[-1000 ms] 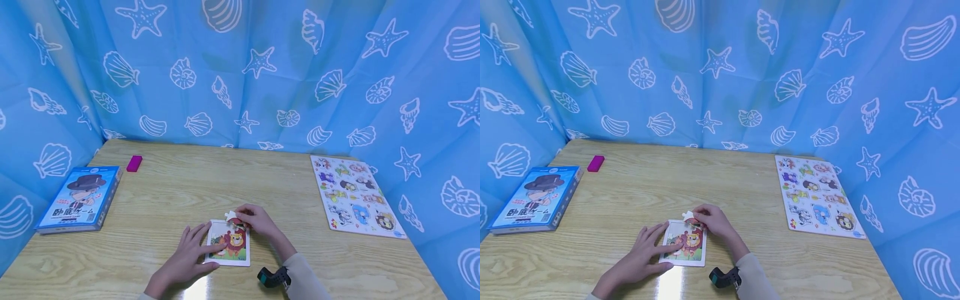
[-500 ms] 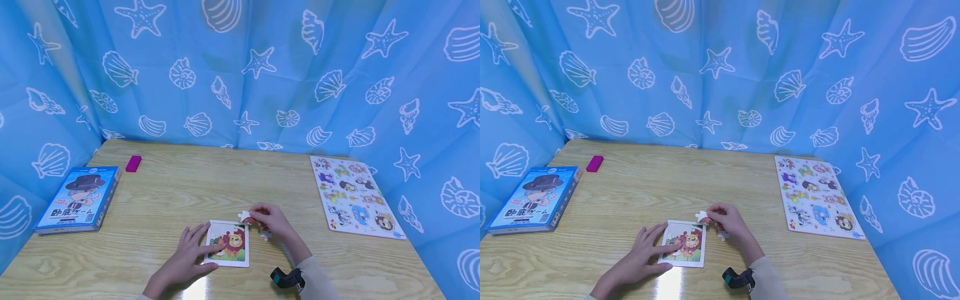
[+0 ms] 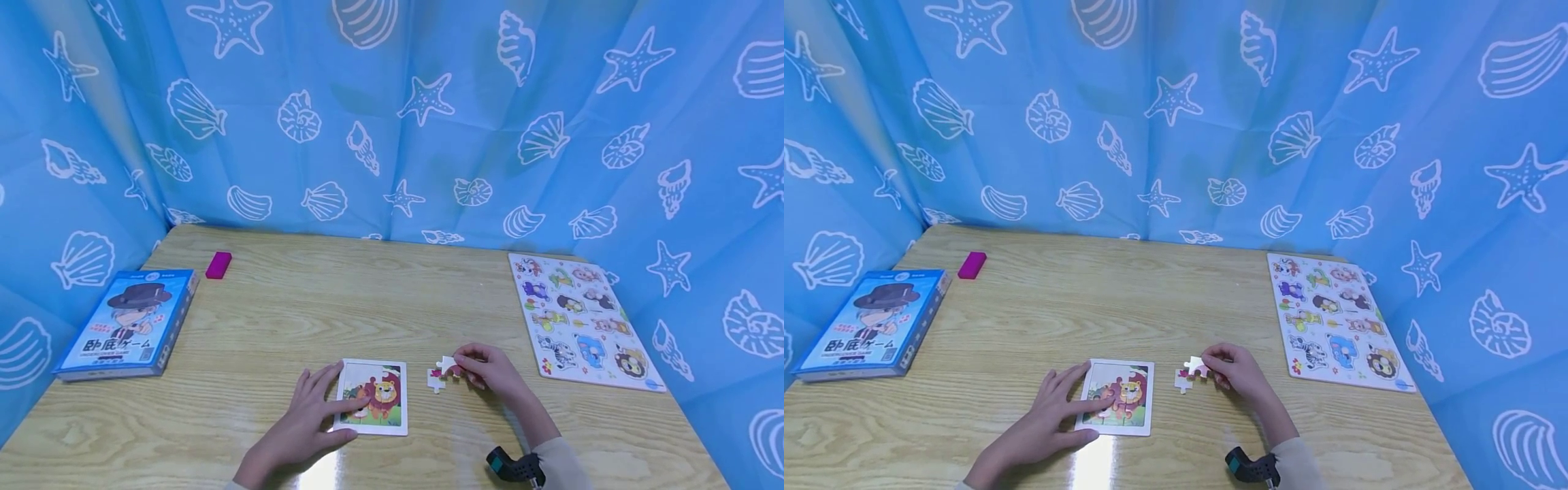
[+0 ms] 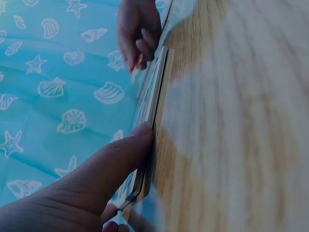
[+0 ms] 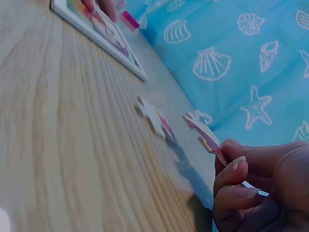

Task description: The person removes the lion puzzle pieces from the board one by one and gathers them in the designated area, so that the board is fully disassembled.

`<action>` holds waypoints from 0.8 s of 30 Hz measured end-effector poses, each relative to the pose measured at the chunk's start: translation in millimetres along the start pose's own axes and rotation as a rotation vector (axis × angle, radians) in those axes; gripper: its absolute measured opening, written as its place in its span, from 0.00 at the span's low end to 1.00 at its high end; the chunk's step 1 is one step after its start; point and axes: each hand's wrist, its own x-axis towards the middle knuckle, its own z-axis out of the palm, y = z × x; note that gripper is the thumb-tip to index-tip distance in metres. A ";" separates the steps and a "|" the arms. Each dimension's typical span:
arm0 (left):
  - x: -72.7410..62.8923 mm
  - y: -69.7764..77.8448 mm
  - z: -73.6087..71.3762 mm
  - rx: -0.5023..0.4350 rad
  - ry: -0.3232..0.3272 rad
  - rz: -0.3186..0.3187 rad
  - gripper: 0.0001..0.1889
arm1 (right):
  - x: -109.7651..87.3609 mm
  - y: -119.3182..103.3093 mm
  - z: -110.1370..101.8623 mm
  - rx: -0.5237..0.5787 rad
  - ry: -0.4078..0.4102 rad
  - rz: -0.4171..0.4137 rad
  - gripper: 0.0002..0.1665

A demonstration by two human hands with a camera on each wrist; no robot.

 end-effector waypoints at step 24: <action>-0.1 0.8 -0.3 -0.015 0.008 0.002 0.25 | -20.8 7.6 -17.9 -0.157 -0.002 0.000 0.15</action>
